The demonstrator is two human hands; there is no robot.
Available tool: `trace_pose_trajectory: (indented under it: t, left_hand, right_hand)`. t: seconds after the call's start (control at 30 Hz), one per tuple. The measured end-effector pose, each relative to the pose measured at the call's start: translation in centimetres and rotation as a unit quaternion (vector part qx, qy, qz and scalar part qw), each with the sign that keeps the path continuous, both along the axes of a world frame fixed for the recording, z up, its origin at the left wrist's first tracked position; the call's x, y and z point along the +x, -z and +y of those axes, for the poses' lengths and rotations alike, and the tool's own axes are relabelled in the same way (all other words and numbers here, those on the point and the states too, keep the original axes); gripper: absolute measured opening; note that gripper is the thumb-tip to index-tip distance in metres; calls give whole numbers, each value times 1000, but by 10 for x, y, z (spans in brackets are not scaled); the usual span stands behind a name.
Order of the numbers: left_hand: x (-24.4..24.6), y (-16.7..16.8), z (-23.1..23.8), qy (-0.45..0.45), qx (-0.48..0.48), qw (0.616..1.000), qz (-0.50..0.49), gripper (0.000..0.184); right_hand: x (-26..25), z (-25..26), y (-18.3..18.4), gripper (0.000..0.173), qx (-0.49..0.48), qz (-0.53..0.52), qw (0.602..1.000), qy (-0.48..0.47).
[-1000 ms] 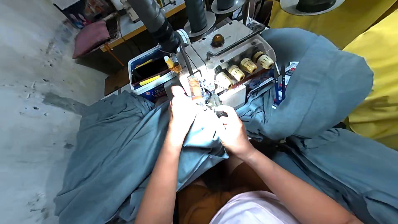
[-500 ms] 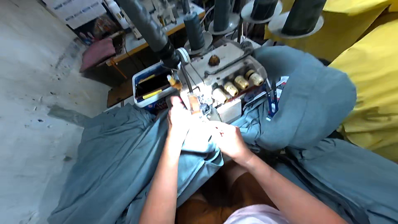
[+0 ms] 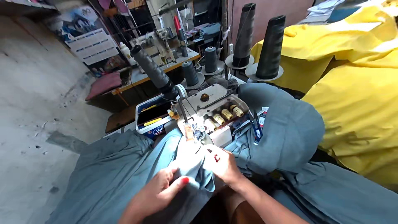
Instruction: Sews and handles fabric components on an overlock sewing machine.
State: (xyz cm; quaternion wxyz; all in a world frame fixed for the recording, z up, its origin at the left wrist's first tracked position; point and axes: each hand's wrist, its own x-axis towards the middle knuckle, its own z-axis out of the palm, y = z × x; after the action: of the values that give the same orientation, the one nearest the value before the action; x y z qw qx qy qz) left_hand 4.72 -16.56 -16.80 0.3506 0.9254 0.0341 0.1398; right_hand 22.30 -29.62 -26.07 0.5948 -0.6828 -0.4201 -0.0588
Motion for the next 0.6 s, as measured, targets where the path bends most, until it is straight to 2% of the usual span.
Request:
trace_pose_trajectory:
  t: [0.07, 0.1, 0.17, 0.23, 0.3, 0.33, 0.4, 0.43, 0.47, 0.5, 0.53, 0.57, 0.6]
  left_hand:
    - [-4, -33, 5, 53, -115, 990, 65, 20]
    - [-3, -48, 5, 67, -142, 984, 87, 25]
    - [5, -72, 2, 85, -125, 982, 112, 32]
    - [13, -85, 0, 98, -50, 986, 125, 35]
    - [19, -97, -2, 88, 71, 980, 166, 43]
    - [23, -104, -8, 68, 134, 964, 220, 43]
    - [35, -107, -30, 12, 240, 911, 334, 29]
    - [37, -92, -39, -5, 298, 900, 317, 20]
    - [36, -67, -45, -2, 365, 901, 236, 14]
    - [38, -37, -46, 19, 425, 899, 107, 12]
    - [42, -15, -47, 50, 449, 892, 26, 12]
    - [47, -1, -49, 86, 452, 888, -7, 11]
    - [49, -1, -57, 116, 435, 893, 15, 9]
  right_hand:
    - [4, 3, 4, 17, 57, -79, 995, 11]
    - [6, 6, 3, 14, 77, -110, 991, -8]
    - [8, 14, -2, 12, 90, -146, 983, -68]
    - [11, 21, -7, 12, 93, -160, 972, -144]
    - [14, 20, -12, 16, 96, -186, 955, -209]
    - [15, 13, -17, 15, 83, -210, 947, -230]
    - [15, -10, -27, 15, 31, -275, 932, -232]
    - [14, -25, -30, 15, 1, -303, 927, -222]
    - [13, -40, -33, 15, -31, -329, 921, -209]
    - [13, -55, -34, 14, -61, -347, 915, -197]
    - [14, -69, -33, 15, -88, -356, 910, -192]
    - [15, -82, -32, 16, -103, -361, 908, -185]
    - [17, -93, -31, 20, -110, -363, 908, -178]
